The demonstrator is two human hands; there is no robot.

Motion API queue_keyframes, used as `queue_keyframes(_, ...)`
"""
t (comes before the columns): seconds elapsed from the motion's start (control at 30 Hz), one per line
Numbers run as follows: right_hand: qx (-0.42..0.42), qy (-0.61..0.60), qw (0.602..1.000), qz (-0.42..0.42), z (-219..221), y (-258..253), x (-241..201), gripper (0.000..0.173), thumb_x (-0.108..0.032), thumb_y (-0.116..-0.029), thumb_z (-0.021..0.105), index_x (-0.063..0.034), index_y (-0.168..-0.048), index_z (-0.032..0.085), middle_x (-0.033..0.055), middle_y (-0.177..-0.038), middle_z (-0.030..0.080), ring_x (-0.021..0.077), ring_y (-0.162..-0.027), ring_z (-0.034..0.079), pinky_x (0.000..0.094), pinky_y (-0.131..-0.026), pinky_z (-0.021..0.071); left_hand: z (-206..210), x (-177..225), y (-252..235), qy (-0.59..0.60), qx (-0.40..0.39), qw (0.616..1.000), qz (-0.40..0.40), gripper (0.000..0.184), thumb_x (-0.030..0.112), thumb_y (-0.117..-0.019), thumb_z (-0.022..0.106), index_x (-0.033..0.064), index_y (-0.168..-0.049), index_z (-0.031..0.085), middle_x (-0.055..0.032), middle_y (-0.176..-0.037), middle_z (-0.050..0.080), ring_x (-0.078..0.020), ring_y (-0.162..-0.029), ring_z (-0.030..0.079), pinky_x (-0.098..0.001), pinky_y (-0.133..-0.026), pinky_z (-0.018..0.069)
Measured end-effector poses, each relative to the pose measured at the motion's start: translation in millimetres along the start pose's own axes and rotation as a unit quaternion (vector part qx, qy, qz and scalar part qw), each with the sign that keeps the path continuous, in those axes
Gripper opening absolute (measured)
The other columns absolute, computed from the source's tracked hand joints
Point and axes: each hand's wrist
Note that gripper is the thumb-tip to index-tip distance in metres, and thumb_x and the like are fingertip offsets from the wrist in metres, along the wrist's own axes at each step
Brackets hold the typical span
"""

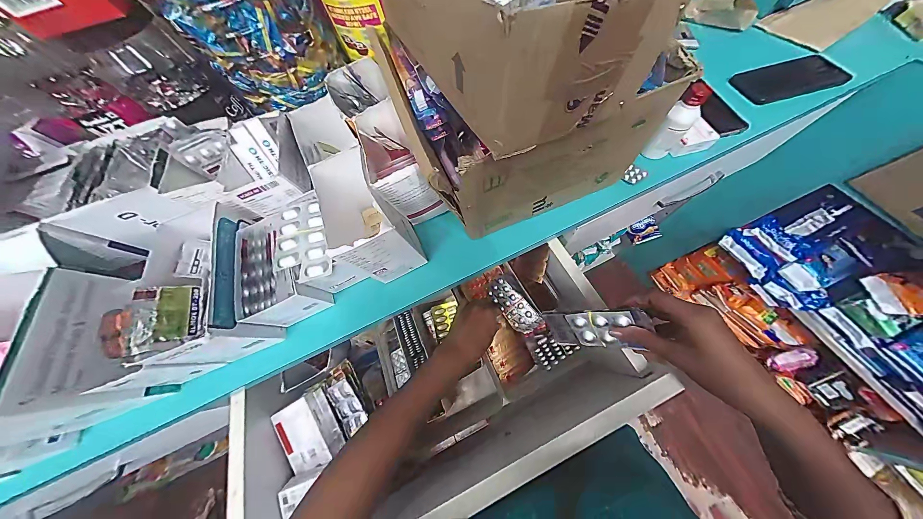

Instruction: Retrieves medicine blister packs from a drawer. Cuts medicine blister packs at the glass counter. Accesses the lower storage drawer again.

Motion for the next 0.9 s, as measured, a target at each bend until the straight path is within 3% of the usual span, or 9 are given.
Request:
queue_keyframes(0.13,-0.004,0.014,1.000,-0.023,6.6,-6.2,-1.3,0.042,-0.044,-0.0913,0.070,-0.0083,-0.113,0.071,0.0047,-0.096,0.074,0.0076,-0.079,0.071,0.0247,-0.067,0.0602,3.6,-1.5,1.7,0.013,0.016,1.000,0.002,0.034,0.017,-0.1042,0.055,-0.0008,-0.132,0.064,-0.0216,-0.140,0.060,-0.0373,-0.138,0.050,-0.0557,-0.120,0.0268)
queue_keyframes(0.27,0.001,0.039,0.998,-0.053,10.5,-10.5,-0.3,0.043,-0.047,-0.0924,0.069,-0.0094,-0.111,0.071,0.0048,-0.094,0.074,0.0090,-0.078,0.071,0.0262,-0.066,0.0602,1.7,0.5,4.2,0.037,0.017,0.999,0.000,0.034,0.018,-0.1044,0.055,-0.0004,-0.132,0.064,-0.0214,-0.137,0.062,-0.0366,-0.134,0.053,-0.0547,-0.118,0.0291)
queue_keyframes(0.37,0.003,0.037,0.998,-0.053,10.7,-11.6,1.0,0.043,-0.046,-0.0920,0.070,-0.0090,-0.112,0.071,0.0047,-0.094,0.074,0.0088,-0.078,0.070,0.0262,-0.066,0.0603,2.3,5.4,13.2,0.110,0.045,0.993,0.019,0.034,0.015,-0.1020,0.058,-0.0025,-0.131,0.064,-0.0246,-0.130,0.065,-0.0383,-0.126,0.060,-0.0531,-0.113,0.0395)
queue_keyframes(0.43,0.010,0.034,0.998,-0.044,10.3,-10.7,2.1,0.044,-0.047,-0.0914,0.070,-0.0092,-0.113,0.071,0.0051,-0.096,0.074,0.0090,-0.078,0.070,0.0268,-0.067,0.0604,4.6,12.2,23.4,0.166,0.062,0.984,0.033,0.039,0.016,-0.1027,0.057,-0.0037,-0.136,0.061,-0.0257,-0.132,0.064,-0.0370,-0.125,0.061,-0.0482,-0.111,0.0438)
queue_keyframes(0.53,0.026,0.041,0.998,-0.031,11.2,-10.0,4.1,0.046,-0.051,-0.0912,0.069,-0.0105,-0.112,0.071,0.0040,-0.096,0.074,0.0096,-0.079,0.071,0.0288,-0.066,0.0613,6.5,21.8,37.9,0.244,0.035,0.969,0.019,0.053,0.018,-0.1051,0.054,-0.0046,-0.151,0.042,-0.0268,-0.144,0.054,-0.0343,-0.133,0.055,-0.0434,-0.115,0.0398)
queue_keyframes(0.6,0.035,0.044,0.998,-0.023,12.6,-10.8,3.7,0.047,-0.054,-0.0917,0.068,-0.0123,-0.114,0.071,0.0025,-0.098,0.074,0.0089,-0.079,0.071,0.0291,-0.066,0.0615,9.3,25.0,44.4,0.294,0.028,0.955,0.001,0.060,0.017,-0.1048,0.056,-0.0040,-0.156,0.033,-0.0272,-0.141,0.056,-0.0339,-0.126,0.059,-0.0436,-0.111,0.0435)
queue_keyframes(0.8,0.059,0.021,0.997,-0.051,19.0,-19.5,-0.6,0.040,-0.045,-0.0967,0.066,-0.0142,-0.122,0.071,0.0040,-0.109,0.075,0.0084,-0.086,0.072,0.0273,-0.070,0.0619,16.8,27.5,42.0,0.374,0.038,0.926,-0.035,0.064,0.013,-0.1047,0.055,-0.0034,-0.158,0.025,-0.0256,-0.148,0.051,-0.0295,-0.131,0.058,-0.0395,-0.112,0.0445)
queue_keyframes(0.9,0.057,-0.003,0.996,-0.065,23.1,-22.7,-4.7,0.036,-0.037,-0.0989,0.065,-0.0135,-0.126,0.071,0.0070,-0.116,0.073,0.0090,-0.092,0.072,0.0254,-0.075,0.0608,22.8,27.4,34.5,0.475,0.049,0.878,-0.021,0.058,0.005,-0.1044,0.052,-0.0064,-0.156,0.029,-0.0241,-0.150,0.050,-0.0261,-0.132,0.057,-0.0361,-0.111,0.0461)
Point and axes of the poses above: each hand's wrist, its own y-axis away from the middle knuckle, its own z-axis out of the palm, x = y × z
